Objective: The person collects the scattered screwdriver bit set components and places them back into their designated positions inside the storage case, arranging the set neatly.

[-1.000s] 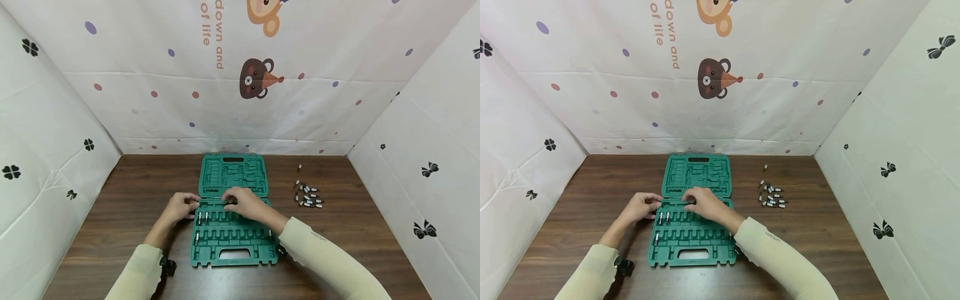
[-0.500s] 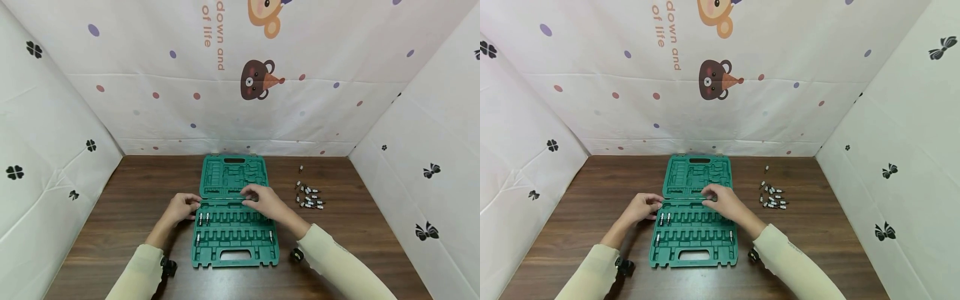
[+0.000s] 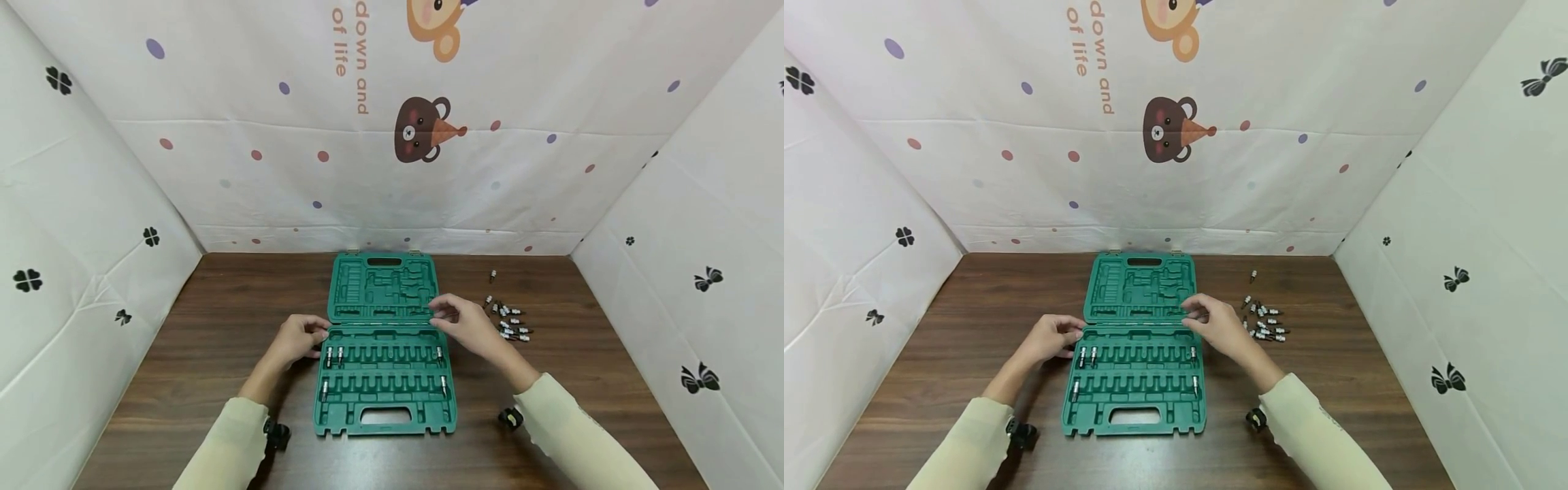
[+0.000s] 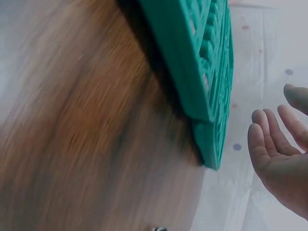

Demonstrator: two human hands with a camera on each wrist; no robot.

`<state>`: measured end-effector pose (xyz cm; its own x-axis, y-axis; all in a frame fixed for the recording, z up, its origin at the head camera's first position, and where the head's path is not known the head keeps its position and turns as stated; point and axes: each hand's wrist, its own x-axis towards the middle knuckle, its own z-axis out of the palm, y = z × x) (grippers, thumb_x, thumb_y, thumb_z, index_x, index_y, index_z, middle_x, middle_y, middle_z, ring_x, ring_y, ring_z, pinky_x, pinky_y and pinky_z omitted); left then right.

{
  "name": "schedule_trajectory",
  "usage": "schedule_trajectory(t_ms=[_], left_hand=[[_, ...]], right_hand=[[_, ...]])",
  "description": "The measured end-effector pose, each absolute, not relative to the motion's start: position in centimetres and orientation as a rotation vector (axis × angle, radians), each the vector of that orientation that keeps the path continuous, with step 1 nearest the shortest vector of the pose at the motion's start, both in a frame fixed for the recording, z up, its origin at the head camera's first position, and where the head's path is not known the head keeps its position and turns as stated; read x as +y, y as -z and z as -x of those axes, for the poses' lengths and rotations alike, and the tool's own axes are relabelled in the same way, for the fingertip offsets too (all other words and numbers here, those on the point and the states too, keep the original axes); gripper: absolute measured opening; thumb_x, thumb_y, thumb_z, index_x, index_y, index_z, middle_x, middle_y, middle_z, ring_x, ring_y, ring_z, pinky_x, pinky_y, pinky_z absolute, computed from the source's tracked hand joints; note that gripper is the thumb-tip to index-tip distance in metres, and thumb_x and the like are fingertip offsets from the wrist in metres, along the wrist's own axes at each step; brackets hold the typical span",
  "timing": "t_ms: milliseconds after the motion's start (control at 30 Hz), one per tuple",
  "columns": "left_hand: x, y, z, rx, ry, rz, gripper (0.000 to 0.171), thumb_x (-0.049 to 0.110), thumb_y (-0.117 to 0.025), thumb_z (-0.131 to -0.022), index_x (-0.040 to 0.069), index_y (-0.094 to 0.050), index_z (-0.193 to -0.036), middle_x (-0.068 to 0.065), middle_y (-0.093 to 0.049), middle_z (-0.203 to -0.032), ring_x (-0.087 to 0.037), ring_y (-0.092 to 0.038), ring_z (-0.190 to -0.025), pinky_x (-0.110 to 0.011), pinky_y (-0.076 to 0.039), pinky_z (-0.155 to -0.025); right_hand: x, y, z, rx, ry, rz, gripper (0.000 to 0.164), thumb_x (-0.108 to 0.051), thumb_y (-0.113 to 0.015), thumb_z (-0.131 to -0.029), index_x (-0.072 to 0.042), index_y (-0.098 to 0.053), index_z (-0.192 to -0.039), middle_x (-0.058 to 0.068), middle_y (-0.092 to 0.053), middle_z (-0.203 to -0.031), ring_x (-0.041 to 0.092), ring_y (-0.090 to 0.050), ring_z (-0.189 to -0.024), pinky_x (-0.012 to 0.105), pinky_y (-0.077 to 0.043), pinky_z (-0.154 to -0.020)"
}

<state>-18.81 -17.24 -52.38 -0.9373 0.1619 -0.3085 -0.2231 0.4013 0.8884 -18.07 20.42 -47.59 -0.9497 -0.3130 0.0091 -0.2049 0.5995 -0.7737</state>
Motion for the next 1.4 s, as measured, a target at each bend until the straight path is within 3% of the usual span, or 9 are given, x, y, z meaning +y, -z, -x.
schedule_trajectory(t_ms=[267, 767, 1033, 1400], left_hand=[[-17.1, 52.4, 18.9, 2.335, -1.538, 0.058, 0.022, 0.001, -0.061, -0.103, 0.0, -0.072, -0.121, -0.014, -0.066, -0.101, -0.019, -0.066, -0.083, -0.035, -0.065, -0.067], [-16.7, 52.0, 18.8, 2.325, -1.543, 0.069, 0.021, 0.001, -0.063, -0.102, -0.001, -0.072, -0.12, -0.015, -0.067, -0.101, -0.02, -0.067, -0.083, -0.034, -0.065, -0.066], [-16.7, 52.0, 18.7, 2.318, -1.549, 0.056, 0.021, 0.0, -0.063, -0.101, -0.001, -0.072, -0.12, -0.016, -0.067, -0.101, -0.021, -0.067, -0.083, -0.034, -0.065, -0.066], [-17.3, 52.2, 18.7, 2.339, -1.525, 0.03, 0.024, 0.001, -0.061, -0.103, -0.001, -0.07, -0.124, -0.015, -0.065, -0.103, -0.02, -0.066, -0.083, -0.035, -0.065, -0.068]], right_hand=[[22.9, 48.0, 18.6, 2.771, 1.329, 0.334, 0.032, -0.021, -0.071, -0.1, -0.008, -0.066, -0.129, 0.01, -0.071, -0.12, 0.025, -0.069, -0.109, 0.046, -0.059, -0.094], [28.8, 48.8, 20.8, 2.871, 1.297, 0.092, 0.043, -0.029, -0.065, -0.104, -0.006, -0.056, -0.14, 0.02, -0.062, -0.137, 0.037, -0.062, -0.123, 0.054, -0.054, -0.102], [30.8, 49.2, 22.7, 2.901, 1.241, -0.005, 0.051, -0.028, -0.065, -0.104, 0.002, -0.05, -0.143, 0.023, -0.061, -0.135, 0.038, -0.062, -0.121, 0.052, -0.053, -0.101], [32.3, 50.3, 25.2, 2.874, 1.106, -0.086, 0.059, -0.028, -0.062, -0.105, 0.004, -0.042, -0.149, 0.028, -0.054, -0.141, 0.043, -0.056, -0.126, 0.057, -0.052, -0.101]])
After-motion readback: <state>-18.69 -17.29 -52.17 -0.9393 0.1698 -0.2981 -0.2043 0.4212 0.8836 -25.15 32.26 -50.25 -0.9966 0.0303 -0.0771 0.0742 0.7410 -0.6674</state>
